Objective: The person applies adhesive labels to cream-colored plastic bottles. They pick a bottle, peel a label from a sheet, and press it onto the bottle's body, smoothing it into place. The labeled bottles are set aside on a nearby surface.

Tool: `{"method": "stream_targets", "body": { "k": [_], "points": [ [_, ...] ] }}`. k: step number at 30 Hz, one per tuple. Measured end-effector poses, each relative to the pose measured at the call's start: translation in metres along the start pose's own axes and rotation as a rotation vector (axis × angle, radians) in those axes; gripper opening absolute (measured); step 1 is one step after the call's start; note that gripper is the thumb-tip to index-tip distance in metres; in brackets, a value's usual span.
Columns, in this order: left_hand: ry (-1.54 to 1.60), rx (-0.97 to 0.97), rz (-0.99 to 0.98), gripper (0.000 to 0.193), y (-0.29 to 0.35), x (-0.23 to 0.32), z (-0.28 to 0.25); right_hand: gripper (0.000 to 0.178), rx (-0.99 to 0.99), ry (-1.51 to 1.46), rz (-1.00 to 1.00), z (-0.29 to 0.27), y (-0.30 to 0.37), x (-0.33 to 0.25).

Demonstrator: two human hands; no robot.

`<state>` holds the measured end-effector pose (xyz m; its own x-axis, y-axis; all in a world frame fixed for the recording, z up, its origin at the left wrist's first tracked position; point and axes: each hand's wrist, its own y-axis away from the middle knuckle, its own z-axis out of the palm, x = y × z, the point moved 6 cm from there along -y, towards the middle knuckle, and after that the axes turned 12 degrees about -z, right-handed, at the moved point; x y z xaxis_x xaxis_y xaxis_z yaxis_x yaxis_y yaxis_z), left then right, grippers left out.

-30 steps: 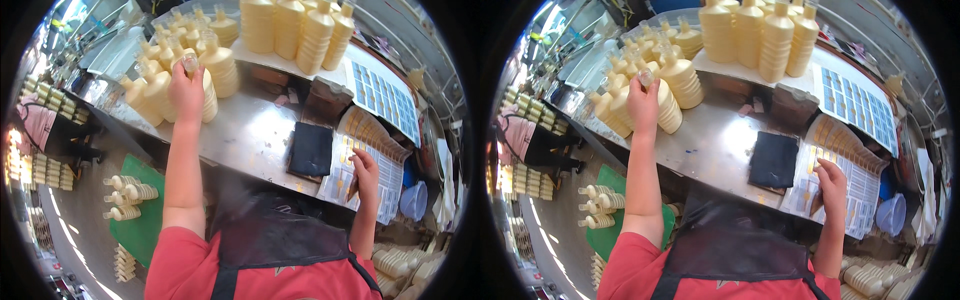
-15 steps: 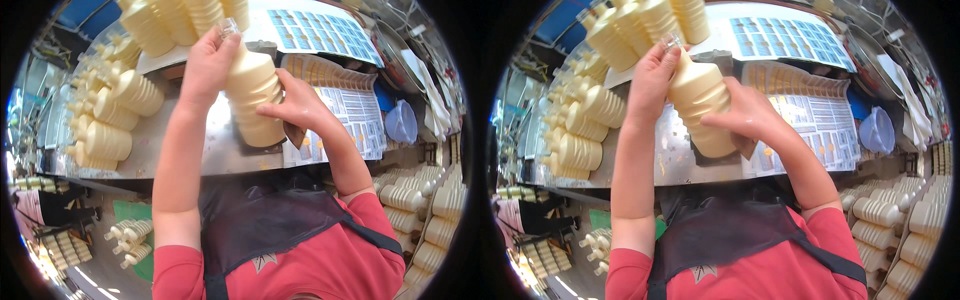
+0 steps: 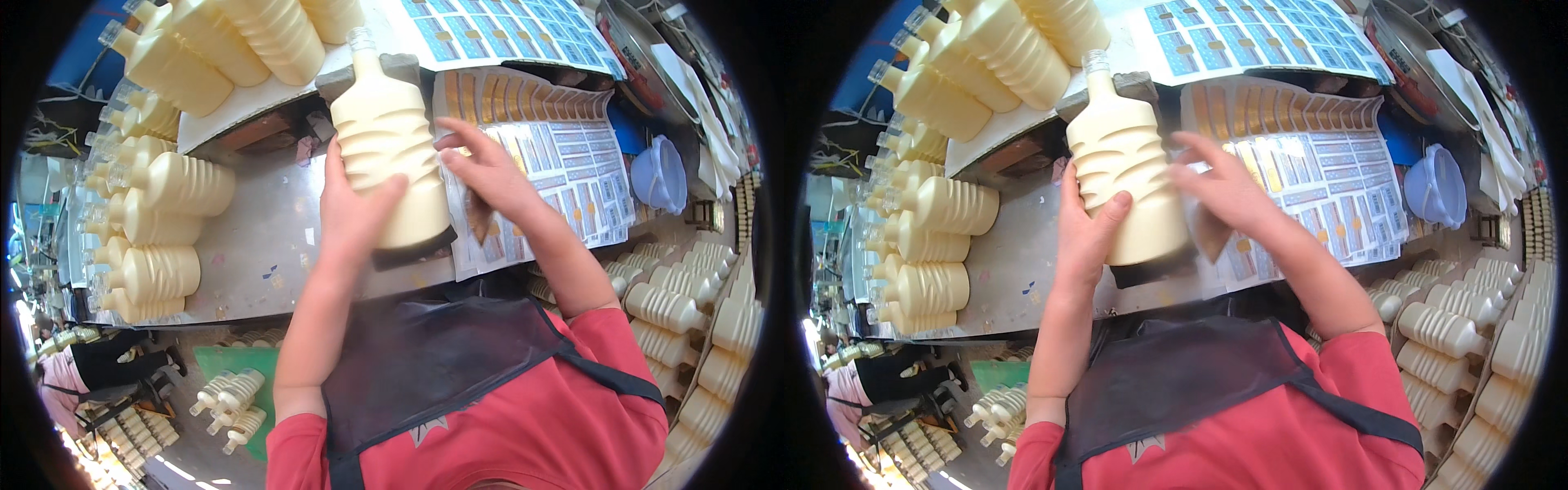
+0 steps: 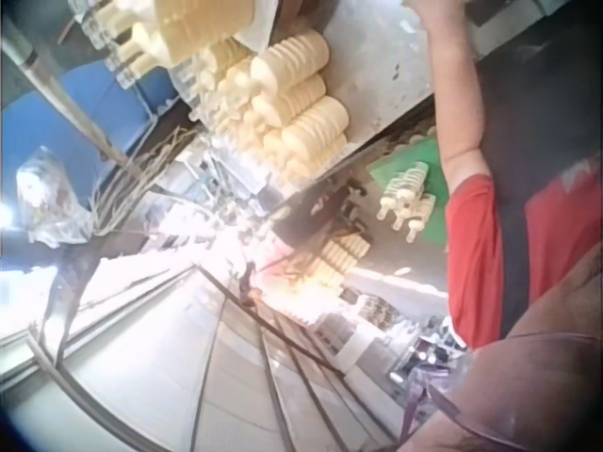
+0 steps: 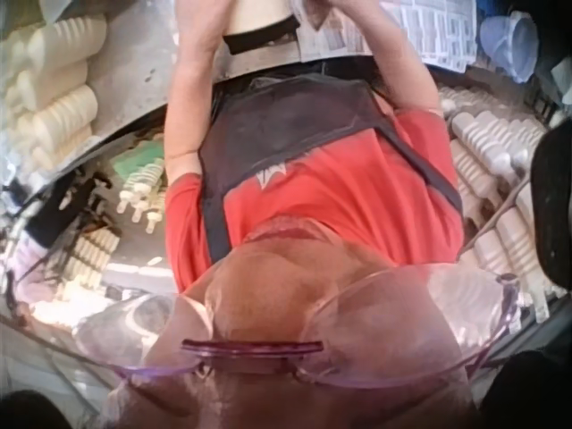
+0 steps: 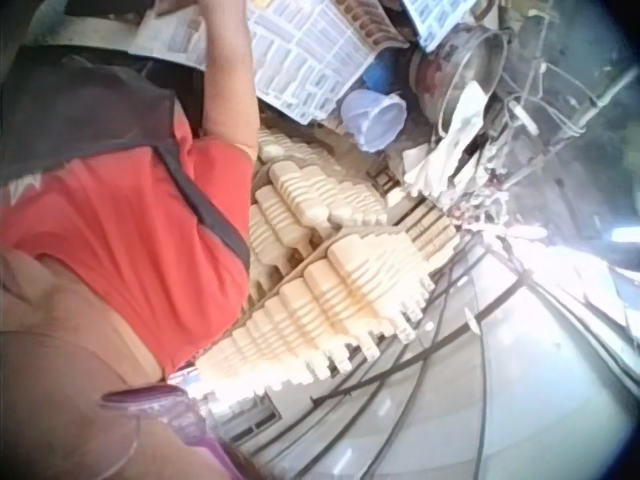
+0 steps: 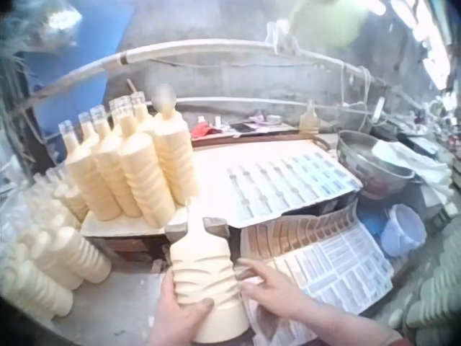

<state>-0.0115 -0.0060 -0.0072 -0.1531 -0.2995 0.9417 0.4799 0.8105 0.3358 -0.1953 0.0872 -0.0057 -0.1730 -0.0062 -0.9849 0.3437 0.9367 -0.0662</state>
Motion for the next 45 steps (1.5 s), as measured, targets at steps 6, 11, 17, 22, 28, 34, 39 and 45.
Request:
{"method": "stream_targets", "body": {
  "k": [6,11,17,22,28,34,39,45],
  "points": [
    [-0.063,0.055,0.065,0.094,0.009,0.006,0.003,0.021,0.090,0.714,-0.235,-0.075,0.080,0.004],
    [-0.003,0.047,0.100,0.093,0.007,-0.002,0.002,0.023,-0.120,0.989,-0.553,-0.042,0.156,0.006],
    [-0.008,0.037,0.135,0.104,0.004,-0.003,0.003,0.044,-0.183,1.049,-0.532,-0.029,0.174,0.013],
    [0.087,0.018,0.111,0.102,0.004,-0.009,0.001,0.044,-0.242,1.192,-0.560,-0.021,0.175,0.026],
    [0.127,-0.043,0.153,0.098,0.018,-0.007,0.004,0.035,-0.276,1.238,-0.649,-0.017,0.178,0.023],
    [-0.042,0.069,0.227,0.094,0.023,-0.001,0.006,0.031,-0.264,1.163,-0.611,-0.022,0.173,0.019],
    [-0.062,0.086,0.236,0.090,0.019,-0.012,0.000,0.043,-0.199,0.938,-0.444,-0.043,0.163,0.015],
    [-0.036,0.073,0.243,0.094,0.017,-0.018,-0.001,0.027,0.157,0.737,-0.231,-0.091,0.131,0.010]
  ]
}}
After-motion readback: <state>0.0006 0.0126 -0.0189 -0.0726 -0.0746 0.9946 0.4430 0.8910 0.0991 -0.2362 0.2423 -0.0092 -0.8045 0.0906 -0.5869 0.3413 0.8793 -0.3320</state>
